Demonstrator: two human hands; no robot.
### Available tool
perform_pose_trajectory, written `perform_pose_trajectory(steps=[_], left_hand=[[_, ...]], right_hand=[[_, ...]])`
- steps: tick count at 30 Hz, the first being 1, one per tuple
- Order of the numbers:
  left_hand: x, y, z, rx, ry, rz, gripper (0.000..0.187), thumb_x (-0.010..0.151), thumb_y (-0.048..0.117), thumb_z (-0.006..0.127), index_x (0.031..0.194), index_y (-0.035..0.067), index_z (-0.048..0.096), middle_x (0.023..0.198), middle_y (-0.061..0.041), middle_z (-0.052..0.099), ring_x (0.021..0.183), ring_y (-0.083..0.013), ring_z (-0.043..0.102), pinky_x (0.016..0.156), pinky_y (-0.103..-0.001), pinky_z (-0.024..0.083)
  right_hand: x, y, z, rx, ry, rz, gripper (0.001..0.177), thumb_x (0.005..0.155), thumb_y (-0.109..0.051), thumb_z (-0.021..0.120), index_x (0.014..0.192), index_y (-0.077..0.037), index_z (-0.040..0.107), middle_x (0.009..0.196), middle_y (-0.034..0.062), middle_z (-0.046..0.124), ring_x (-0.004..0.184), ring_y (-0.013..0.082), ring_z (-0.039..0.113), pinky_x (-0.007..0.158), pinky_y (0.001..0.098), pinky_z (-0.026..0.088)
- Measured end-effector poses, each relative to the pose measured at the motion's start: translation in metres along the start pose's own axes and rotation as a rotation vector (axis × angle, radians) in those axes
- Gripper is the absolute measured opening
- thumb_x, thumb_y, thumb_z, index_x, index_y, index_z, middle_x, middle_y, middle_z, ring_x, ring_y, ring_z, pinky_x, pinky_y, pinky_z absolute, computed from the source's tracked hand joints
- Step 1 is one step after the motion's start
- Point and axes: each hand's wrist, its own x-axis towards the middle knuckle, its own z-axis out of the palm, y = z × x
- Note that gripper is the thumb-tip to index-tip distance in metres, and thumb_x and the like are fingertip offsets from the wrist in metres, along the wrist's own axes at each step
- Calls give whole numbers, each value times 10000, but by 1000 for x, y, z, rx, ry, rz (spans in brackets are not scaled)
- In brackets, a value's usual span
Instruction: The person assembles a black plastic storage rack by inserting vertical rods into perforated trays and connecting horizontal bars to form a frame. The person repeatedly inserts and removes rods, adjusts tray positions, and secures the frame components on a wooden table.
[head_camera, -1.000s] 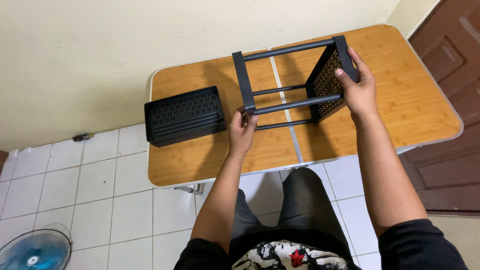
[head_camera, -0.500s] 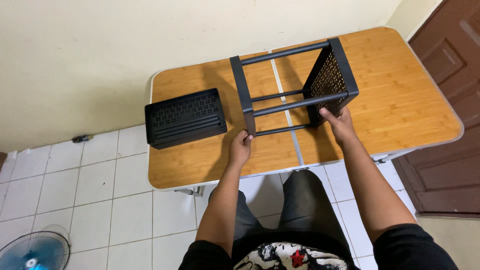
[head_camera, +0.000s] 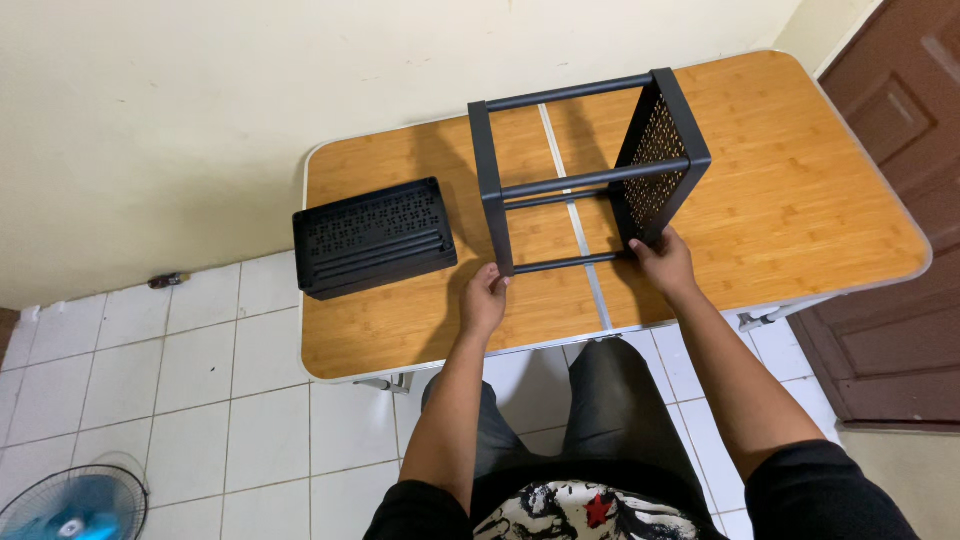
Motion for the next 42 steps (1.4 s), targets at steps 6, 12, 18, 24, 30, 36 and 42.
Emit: perform_pose_trajectory(steps=[6,12,18,24,30,36,42], left_hand=[[-15,25,-12,244,22,-130,179,912,139,748,1053,31,726,1005,-147,778,920,-287,748,795,-369,550],[-30,43,-22,145,69,5,201,894,133,751,1064,32,715,981,-147,767,917,-282,751,783,-358,558],[-35,53,-27,77,83,43,259,923,113,715,1169,32,719,993,-148,773,898,-244,752,803,-345,556],[-32,61,-28,-70,93,125,351,964,71,686,1306,-5,660,1059,-141,762,938,-168,715,855,-289,551],[-34,87,-33,-232,-6,26,395,1007,50,603,1400,20,587,1154,-100,732,999,-116,689,847,-250,557],[-42,115,-41,-182,-9,48,361,1032,69,548,1386,15,595,1168,-100,737,1054,-137,684,918,-272,531],[-41,120,-41,-206,-28,23,363,1082,138,459,1405,35,589,1161,-115,729,1063,-167,666,942,-298,514]], right_hand=[[-13,-18,-16,-410,48,-43,265,866,-178,809,1035,-5,700,888,135,750,788,228,711,744,373,548],[-36,-50,-18,-577,85,-21,314,846,-263,786,1031,-22,709,868,147,747,756,308,710,721,428,546],[-50,-84,-18,-517,151,-169,441,819,-177,726,1230,-28,668,963,177,747,750,318,704,717,426,553],[-60,-112,-19,-417,168,-200,519,859,-159,677,1362,-43,624,1009,184,748,797,298,729,755,400,564],[-64,-127,-21,-467,181,-150,508,909,-192,677,1396,-60,619,972,207,745,829,320,728,778,408,557],[-62,-135,-20,-538,154,-113,486,940,-241,678,1386,-56,621,1006,229,738,880,363,722,799,438,551],[-59,-139,-17,-571,108,-63,469,966,-282,653,1379,-64,616,1066,238,732,980,386,709,852,458,539]])
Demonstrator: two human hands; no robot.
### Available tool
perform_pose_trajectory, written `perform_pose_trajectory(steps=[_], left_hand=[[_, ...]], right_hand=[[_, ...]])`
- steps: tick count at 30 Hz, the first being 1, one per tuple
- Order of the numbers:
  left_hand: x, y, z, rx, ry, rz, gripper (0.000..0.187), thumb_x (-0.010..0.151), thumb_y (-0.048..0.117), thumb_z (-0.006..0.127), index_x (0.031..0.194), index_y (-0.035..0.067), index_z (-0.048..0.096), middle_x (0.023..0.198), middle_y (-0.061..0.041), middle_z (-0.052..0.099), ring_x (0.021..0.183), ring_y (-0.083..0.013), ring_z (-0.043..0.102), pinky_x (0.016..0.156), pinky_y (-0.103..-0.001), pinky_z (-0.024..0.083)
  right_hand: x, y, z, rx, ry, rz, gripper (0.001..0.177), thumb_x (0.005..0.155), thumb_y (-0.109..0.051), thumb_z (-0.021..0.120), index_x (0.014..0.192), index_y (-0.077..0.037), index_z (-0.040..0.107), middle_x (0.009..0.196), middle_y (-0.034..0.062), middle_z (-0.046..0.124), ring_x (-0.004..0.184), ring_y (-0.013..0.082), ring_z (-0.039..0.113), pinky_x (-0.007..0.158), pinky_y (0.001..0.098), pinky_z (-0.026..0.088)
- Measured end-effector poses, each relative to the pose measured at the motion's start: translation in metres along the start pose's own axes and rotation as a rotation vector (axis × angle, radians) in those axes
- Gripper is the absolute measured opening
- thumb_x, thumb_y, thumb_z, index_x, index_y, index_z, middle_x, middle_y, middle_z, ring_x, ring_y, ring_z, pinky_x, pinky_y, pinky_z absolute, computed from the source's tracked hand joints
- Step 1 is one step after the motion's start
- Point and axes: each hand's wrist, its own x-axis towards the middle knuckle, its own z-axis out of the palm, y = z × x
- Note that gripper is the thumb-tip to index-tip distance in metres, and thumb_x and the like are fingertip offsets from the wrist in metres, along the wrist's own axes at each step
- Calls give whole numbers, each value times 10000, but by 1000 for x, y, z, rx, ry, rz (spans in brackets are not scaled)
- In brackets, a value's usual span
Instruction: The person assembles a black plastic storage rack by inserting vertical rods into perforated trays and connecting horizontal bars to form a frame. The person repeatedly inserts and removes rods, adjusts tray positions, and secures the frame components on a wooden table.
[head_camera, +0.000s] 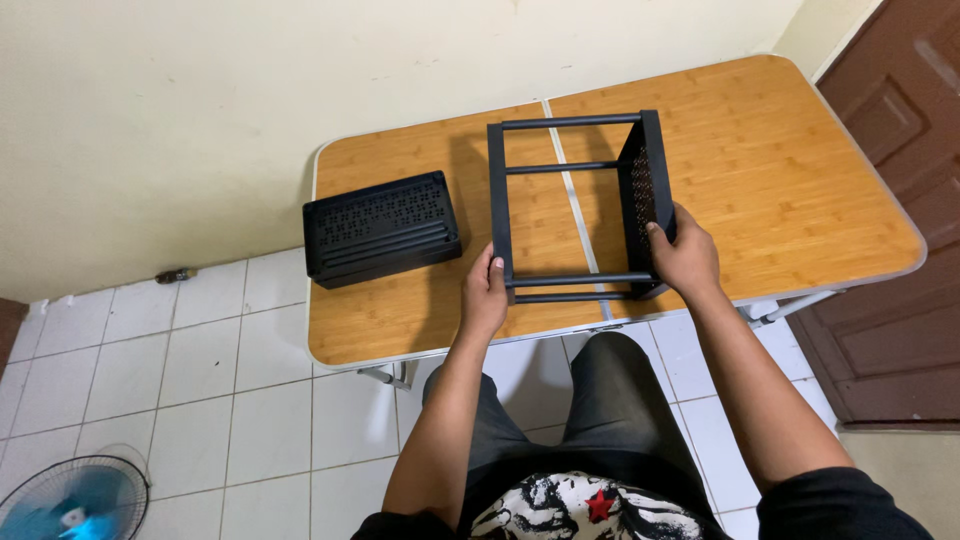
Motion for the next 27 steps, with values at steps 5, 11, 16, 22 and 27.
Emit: perform_pose_trajectory(steps=[5,11,16,22,27], left_hand=[[4,8,2,75,34,88,372,1085,131,457,1434,37,542,1295,-143,691,1216,-210,653,1020,-315,483],[10,20,-3,247,46,247,547,1071,30,477,1607,71,380,1347,-284,591,1214,-393,585,1005,-406,497],[16,12,-10,367,-73,211,469,994,1,513,1393,224,619,967,-180,709,817,-312,722,732,-423,568],[27,9,-4,496,-85,155,289,926,87,561,1184,209,611,783,-115,710,755,-367,697,641,-501,511],[27,7,-1,513,-85,59,227,1083,182,487,1251,258,621,763,-150,701,754,-365,706,667,-512,490]], right_hand=[[9,2,4,-11,-26,10,471,966,-308,647,1375,-75,618,1104,227,726,1031,388,695,878,459,531],[20,8,12,-28,-43,7,443,979,-317,644,1348,-73,634,1127,221,728,1066,391,689,898,463,528],[22,9,15,-65,-32,-12,454,992,-330,641,1366,-74,624,1127,232,720,1068,410,676,897,475,520],[19,6,15,-76,-20,-28,436,1010,-324,633,1369,-77,623,1117,224,727,1056,415,683,885,485,529],[13,0,18,-178,89,-168,500,995,-267,638,1450,-69,575,1232,242,684,1157,450,616,948,518,472]])
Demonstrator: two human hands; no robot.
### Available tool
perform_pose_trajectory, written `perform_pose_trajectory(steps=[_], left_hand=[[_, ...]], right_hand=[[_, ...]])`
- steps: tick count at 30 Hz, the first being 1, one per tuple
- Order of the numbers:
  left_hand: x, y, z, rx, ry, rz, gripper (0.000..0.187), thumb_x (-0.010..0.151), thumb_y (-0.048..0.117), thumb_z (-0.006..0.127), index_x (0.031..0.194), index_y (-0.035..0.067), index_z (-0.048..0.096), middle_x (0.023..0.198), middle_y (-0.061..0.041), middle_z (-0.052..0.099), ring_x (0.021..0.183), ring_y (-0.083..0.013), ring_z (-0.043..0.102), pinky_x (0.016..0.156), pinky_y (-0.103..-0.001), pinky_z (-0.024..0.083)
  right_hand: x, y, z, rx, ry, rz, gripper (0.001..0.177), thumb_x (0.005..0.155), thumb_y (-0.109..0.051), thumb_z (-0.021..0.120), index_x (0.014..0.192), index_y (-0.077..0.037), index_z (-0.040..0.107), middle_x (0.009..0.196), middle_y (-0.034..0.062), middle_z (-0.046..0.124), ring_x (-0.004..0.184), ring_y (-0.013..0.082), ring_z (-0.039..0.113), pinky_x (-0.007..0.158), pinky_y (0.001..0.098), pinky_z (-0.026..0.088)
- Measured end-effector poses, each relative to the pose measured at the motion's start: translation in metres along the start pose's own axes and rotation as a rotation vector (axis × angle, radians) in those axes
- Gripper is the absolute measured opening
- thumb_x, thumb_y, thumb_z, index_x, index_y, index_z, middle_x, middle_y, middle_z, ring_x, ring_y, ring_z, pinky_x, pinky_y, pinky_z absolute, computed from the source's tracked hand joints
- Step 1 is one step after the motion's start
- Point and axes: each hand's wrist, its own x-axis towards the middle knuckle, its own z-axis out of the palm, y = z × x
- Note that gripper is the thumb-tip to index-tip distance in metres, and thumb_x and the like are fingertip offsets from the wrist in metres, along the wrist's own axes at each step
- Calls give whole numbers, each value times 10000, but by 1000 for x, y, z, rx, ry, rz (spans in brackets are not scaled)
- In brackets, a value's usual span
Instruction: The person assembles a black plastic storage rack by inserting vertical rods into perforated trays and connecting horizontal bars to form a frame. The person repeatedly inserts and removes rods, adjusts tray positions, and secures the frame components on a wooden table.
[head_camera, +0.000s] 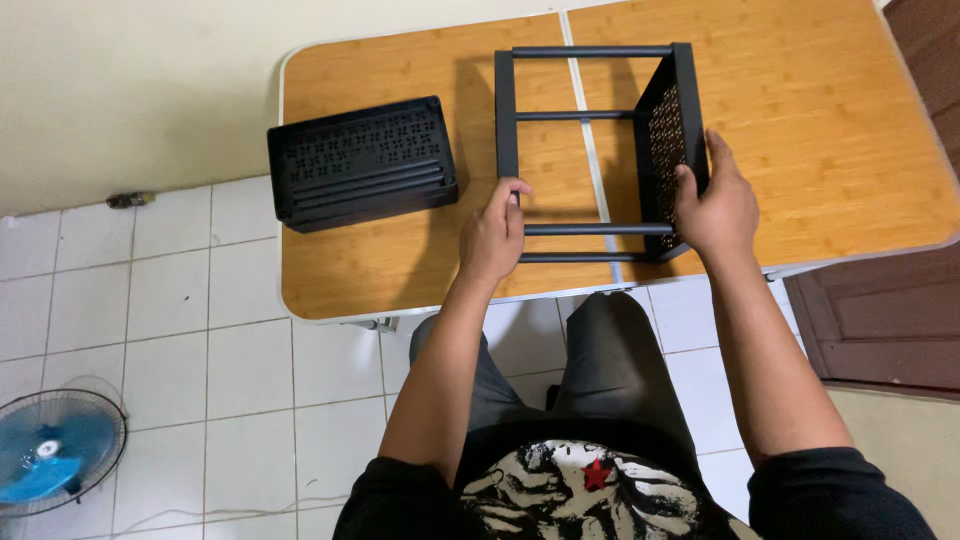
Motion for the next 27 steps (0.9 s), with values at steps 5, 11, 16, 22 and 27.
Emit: perform_pose_trajectory(steps=[5,11,16,22,27], left_hand=[[1,-9,4,-54,72,96,619,1050,165,431,1626,197,206,949,-191,737,716,-403,686,646,-504,517],[3,-25,18,-213,128,116,628,1070,236,408,1634,143,148,1230,-251,690,865,-431,697,749,-499,532],[4,-40,32,-354,80,-15,412,1098,326,410,1451,114,427,1136,-227,712,1000,-419,707,832,-500,536],[8,-44,33,-421,44,-44,402,1076,344,417,1343,61,516,992,-204,691,925,-393,684,777,-460,517],[4,-34,33,-566,95,-35,386,1047,323,407,1233,48,604,869,-175,675,809,-326,683,732,-422,509]], right_hand=[[-11,-16,0,-248,160,-336,232,1104,-184,633,1309,-115,714,1394,131,726,1405,382,539,1113,713,251],[-41,-81,27,-123,-156,-561,167,1025,-244,640,1059,-105,725,1050,91,757,1046,298,705,960,550,472],[-36,-123,41,-82,-467,-641,321,889,-356,691,1015,-63,654,862,147,728,737,381,689,613,493,522],[-28,-130,43,-169,-576,-613,386,912,-397,673,1097,-67,596,788,152,716,732,397,683,618,528,516],[-29,-124,46,-147,-580,-615,308,942,-391,654,987,-93,587,772,146,710,740,387,683,623,529,514]])
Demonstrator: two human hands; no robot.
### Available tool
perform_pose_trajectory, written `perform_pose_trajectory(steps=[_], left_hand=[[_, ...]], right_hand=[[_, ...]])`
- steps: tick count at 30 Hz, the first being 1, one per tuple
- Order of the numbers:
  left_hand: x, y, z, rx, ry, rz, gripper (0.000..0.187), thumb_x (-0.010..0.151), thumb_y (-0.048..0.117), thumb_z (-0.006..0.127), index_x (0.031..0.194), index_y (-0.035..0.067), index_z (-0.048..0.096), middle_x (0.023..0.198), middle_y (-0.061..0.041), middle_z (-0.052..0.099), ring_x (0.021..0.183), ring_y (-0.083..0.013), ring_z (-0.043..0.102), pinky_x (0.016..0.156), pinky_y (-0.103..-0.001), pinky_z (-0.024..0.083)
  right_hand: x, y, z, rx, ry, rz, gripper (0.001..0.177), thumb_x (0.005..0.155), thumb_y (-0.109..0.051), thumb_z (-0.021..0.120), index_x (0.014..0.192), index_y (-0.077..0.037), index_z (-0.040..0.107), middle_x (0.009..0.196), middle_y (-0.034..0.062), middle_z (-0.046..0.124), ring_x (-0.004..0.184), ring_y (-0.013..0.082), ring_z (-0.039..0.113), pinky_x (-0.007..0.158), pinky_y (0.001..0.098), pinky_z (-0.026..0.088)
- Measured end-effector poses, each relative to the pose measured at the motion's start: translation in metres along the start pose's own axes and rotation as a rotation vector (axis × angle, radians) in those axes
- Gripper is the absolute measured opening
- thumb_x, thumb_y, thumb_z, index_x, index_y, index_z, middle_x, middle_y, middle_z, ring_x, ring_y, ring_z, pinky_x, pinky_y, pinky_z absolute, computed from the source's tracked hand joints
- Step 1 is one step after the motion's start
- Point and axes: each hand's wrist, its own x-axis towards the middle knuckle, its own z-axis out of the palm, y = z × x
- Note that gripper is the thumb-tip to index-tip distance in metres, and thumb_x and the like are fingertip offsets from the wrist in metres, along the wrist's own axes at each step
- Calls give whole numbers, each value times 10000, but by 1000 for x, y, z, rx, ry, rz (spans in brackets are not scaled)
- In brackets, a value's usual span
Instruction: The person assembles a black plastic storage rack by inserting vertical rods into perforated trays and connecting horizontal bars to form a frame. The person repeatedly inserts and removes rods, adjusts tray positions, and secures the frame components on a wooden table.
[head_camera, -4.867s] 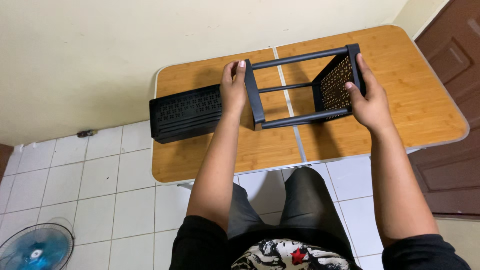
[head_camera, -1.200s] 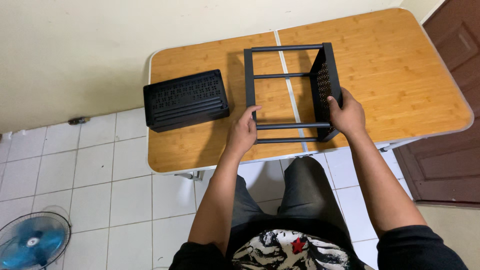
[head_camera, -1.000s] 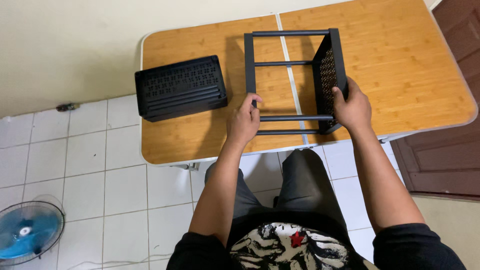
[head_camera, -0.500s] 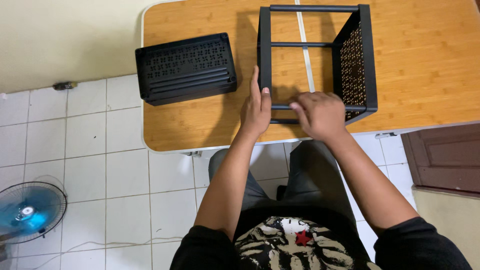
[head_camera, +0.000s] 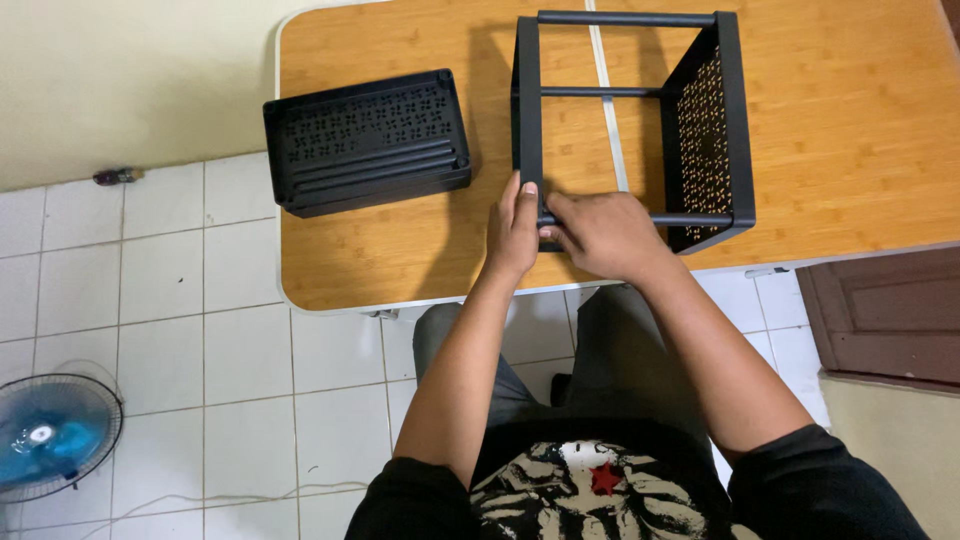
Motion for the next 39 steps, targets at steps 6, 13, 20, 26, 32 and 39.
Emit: perform_pose_trajectory(steps=[6,13,20,26,32,39], left_hand=[[-5,4,3,51,95,91,318,1028,256,443,1131,36,648,796,-135,638,735,-256,644,690,-395,483],[-1,-16,4,-244,3,75,322,1038,214,462,1218,-2,620,874,-13,590,777,-111,541,677,-303,459],[-1,-28,8,-304,19,94,313,1041,204,480,1193,-20,638,882,-6,577,787,-88,519,671,-267,444],[1,-30,10,-324,30,90,340,1031,216,484,1221,-26,627,897,2,599,768,-77,531,625,-246,452],[-1,-32,11,-402,16,33,363,1040,223,491,1245,-42,630,861,9,544,723,-73,482,554,-238,404],[1,-30,9,-310,37,90,346,1006,208,477,1197,-33,634,875,7,580,751,-77,519,605,-245,451]], right_hand=[[0,-2,1,-21,13,0,255,911,-335,641,983,-94,596,769,141,712,710,386,686,604,533,517],[-1,0,2,-1,11,-7,289,928,-384,647,952,-100,605,751,138,708,716,388,679,611,534,506],[-3,1,7,-22,81,-25,294,912,-392,665,947,-105,610,760,128,712,697,372,685,579,517,507],[-3,4,12,-53,112,-48,269,908,-375,676,949,-116,615,737,116,710,665,355,686,547,502,506],[-4,6,12,-68,109,-49,243,904,-365,674,956,-133,622,701,105,706,634,345,682,521,496,494],[-4,5,12,-68,105,-41,225,916,-356,661,949,-138,617,687,96,703,624,338,681,515,490,490]])
